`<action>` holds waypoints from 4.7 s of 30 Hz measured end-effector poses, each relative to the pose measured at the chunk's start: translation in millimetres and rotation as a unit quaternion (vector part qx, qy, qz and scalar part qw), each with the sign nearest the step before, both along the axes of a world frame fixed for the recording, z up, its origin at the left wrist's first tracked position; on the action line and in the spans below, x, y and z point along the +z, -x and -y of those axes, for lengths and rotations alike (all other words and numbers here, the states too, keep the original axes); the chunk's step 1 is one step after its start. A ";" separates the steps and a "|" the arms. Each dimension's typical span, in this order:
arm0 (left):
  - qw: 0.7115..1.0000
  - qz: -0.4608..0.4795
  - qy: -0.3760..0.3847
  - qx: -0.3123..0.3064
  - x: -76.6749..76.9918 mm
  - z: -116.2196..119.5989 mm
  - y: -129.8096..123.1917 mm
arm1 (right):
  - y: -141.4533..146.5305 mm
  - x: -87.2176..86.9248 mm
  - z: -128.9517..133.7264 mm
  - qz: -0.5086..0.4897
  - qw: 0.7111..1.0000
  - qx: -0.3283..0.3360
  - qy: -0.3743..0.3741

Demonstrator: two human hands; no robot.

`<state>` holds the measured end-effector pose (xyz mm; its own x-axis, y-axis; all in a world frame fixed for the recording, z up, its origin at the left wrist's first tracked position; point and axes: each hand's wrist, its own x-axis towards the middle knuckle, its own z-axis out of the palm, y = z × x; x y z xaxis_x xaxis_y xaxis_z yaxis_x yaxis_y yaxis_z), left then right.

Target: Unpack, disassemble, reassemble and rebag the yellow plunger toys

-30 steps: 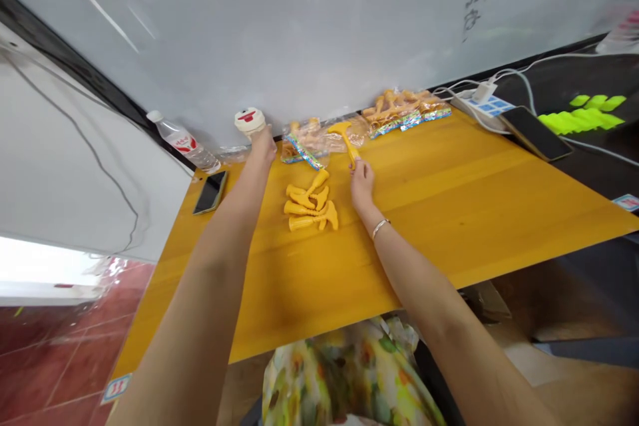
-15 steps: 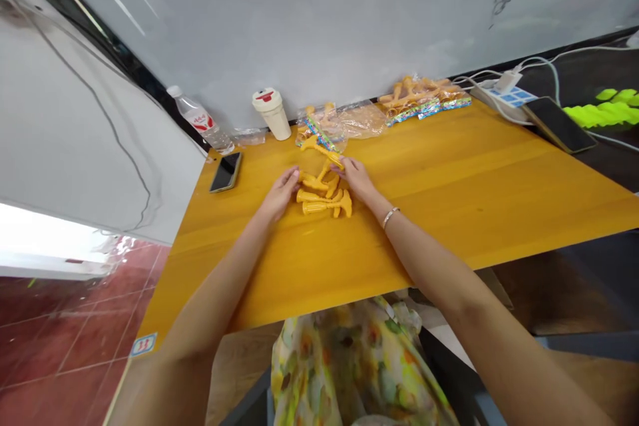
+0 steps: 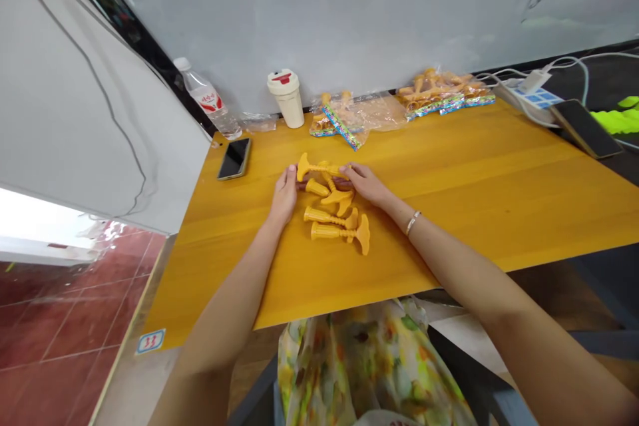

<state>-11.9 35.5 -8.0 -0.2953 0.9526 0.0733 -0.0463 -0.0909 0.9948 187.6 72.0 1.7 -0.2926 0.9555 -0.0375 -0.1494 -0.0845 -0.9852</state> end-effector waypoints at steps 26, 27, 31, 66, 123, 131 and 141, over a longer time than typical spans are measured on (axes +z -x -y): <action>0.998 -0.037 0.022 -0.053 9.9 8.4 1.0 | -5.5 -13.3 -1.8 0.119 0.981 0.044 -0.148; 0.998 -0.027 0.027 -0.056 9.8 8.3 1.3 | -5.4 -13.4 -1.6 0.129 0.979 0.042 -0.154; 0.998 0.047 0.019 -0.040 10.8 6.5 3.5 | -4.2 -14.5 -0.9 0.121 0.978 0.045 -0.163; 0.985 0.135 0.057 -0.094 4.3 -2.1 15.4 | -20.5 4.8 -2.7 0.506 0.742 -0.017 -0.439; 0.985 -0.116 -0.093 -0.091 -2.3 -6.1 13.7 | -26.9 30.4 8.2 0.362 0.857 0.063 -0.362; 0.968 -0.203 -0.132 -0.068 4.0 1.1 6.1 | -27.3 51.6 22.2 0.288 0.852 -0.090 -0.428; 0.986 -0.143 -0.086 -0.013 -13.6 -13.7 20.3 | -15.3 34.4 27.7 0.535 0.684 0.133 -0.478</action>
